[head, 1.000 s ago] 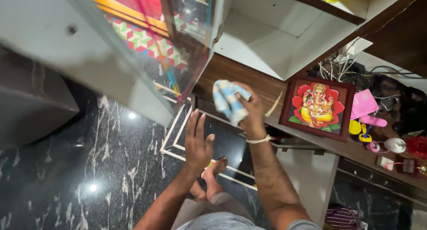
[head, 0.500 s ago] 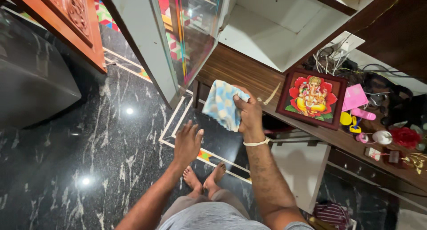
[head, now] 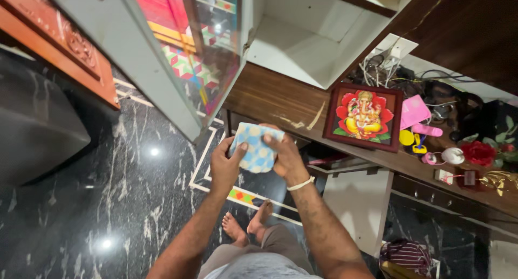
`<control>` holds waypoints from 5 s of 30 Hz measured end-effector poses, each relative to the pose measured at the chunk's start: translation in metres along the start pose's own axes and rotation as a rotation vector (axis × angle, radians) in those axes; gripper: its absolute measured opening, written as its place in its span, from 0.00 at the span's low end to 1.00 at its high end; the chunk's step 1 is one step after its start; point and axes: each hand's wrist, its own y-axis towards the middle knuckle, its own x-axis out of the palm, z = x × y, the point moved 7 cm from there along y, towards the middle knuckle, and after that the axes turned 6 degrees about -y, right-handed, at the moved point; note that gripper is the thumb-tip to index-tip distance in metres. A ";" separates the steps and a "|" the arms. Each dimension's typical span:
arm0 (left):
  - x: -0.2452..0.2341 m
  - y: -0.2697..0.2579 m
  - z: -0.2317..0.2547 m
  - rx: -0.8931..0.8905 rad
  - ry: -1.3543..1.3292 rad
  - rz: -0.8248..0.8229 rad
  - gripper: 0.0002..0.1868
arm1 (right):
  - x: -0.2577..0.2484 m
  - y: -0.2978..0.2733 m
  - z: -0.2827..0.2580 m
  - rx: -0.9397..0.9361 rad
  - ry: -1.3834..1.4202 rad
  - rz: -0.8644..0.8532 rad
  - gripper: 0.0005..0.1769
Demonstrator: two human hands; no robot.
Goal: The person wipes down several decorative items including a framed picture, a pink container, and a gold trophy using a blue cloth at a desk.
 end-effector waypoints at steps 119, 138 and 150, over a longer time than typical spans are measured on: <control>0.088 -0.026 0.067 0.551 -0.024 -0.459 0.38 | -0.078 -0.066 0.035 -0.233 -0.005 0.333 0.17; 0.231 -0.017 0.019 -0.237 -0.262 -0.772 0.44 | -0.314 -0.171 0.000 -0.581 0.362 0.652 0.21; 0.156 -0.023 -0.086 -0.599 0.064 -0.663 0.31 | -0.444 -0.204 -0.106 -0.686 -0.128 1.208 0.04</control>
